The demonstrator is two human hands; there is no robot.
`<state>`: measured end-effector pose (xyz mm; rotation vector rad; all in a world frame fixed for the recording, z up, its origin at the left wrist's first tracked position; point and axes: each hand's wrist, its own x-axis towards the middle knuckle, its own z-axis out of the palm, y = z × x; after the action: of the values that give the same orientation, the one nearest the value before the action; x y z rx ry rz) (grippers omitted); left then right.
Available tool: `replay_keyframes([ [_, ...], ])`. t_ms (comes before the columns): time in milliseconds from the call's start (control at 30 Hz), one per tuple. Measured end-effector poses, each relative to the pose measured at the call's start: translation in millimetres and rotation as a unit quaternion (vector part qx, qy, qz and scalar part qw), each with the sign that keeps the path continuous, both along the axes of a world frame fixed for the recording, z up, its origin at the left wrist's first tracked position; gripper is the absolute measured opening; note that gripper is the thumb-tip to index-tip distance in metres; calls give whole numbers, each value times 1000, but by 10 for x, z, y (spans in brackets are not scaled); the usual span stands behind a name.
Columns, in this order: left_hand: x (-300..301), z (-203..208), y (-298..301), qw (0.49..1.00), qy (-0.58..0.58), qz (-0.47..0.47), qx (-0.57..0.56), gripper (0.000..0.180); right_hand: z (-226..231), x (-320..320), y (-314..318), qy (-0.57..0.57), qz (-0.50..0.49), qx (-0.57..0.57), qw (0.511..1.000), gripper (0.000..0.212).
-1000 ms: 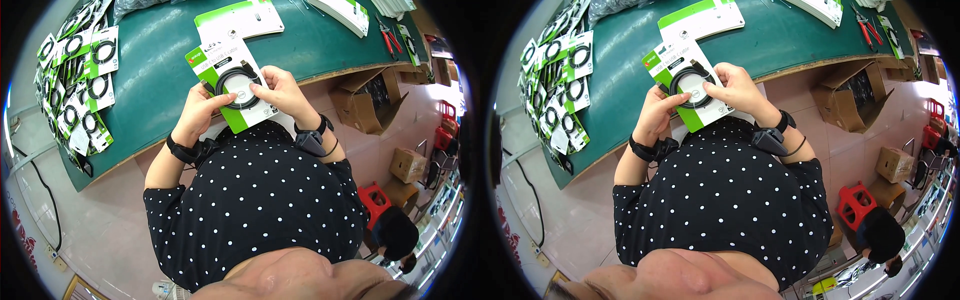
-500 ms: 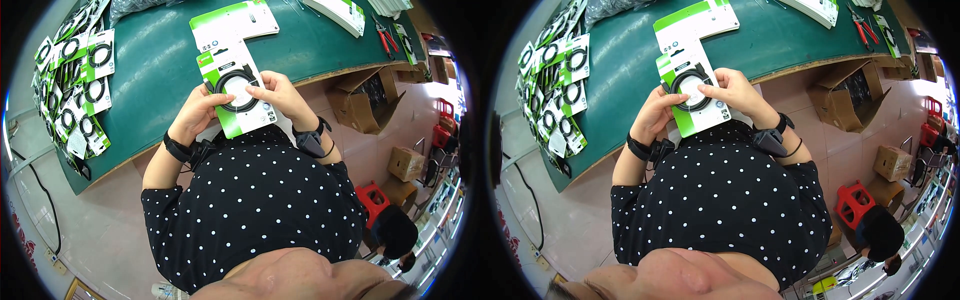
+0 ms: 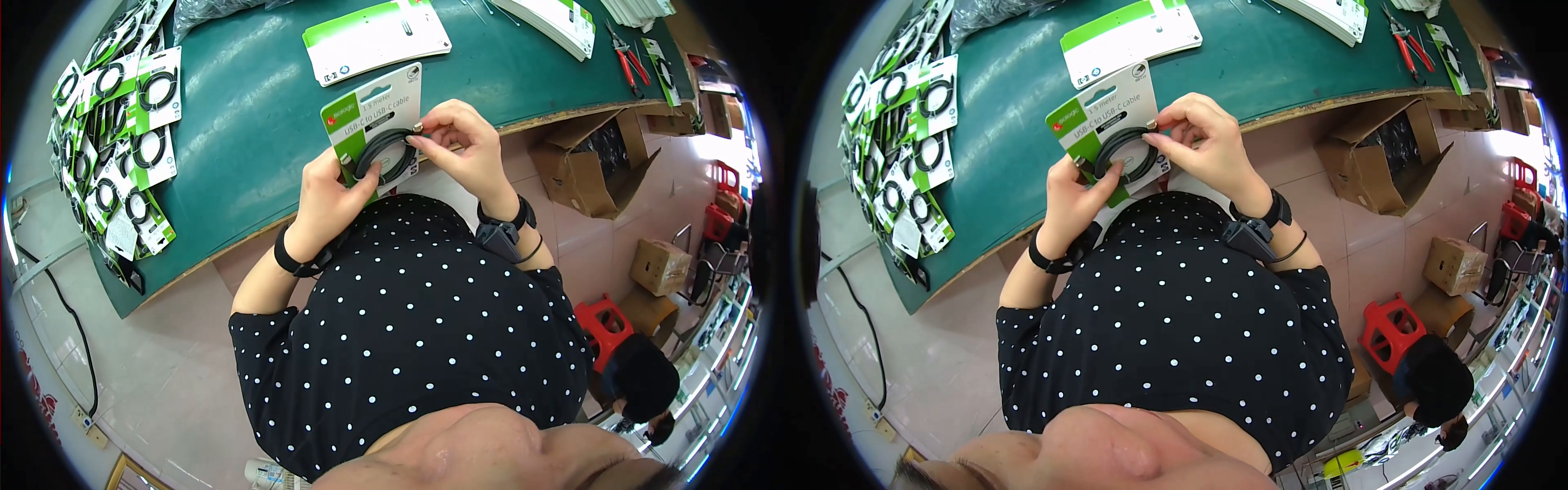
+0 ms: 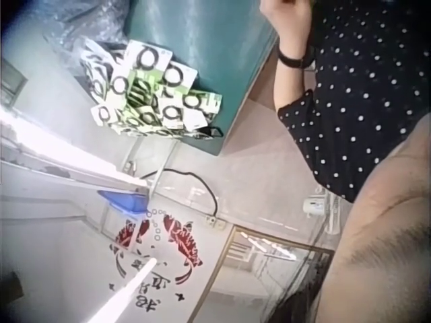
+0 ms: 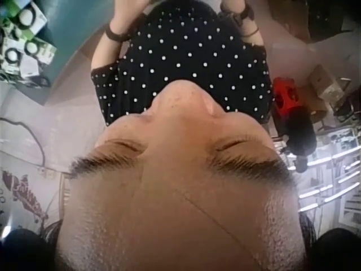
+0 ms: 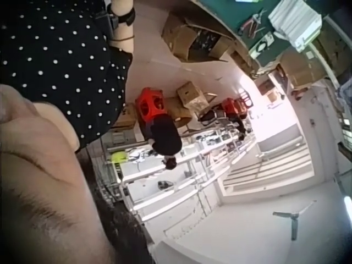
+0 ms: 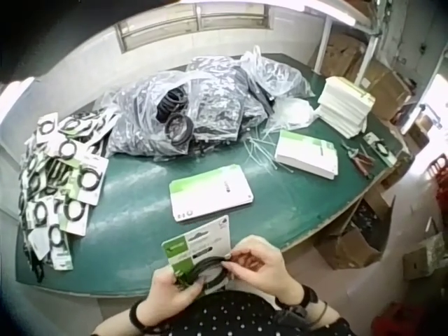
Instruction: The person picks up a packaged cable, threads a zip tie through the cardboard backing, and then secures a loose cable to the backing by tightening the zip tie.
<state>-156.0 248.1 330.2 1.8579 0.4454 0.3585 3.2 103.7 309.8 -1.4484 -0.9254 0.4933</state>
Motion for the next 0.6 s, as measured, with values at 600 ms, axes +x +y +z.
replay_keyframes([
  [600,44,123,-14,884,-254,1,392,33,187,-65,-146,-64,32,156,985,27],
])
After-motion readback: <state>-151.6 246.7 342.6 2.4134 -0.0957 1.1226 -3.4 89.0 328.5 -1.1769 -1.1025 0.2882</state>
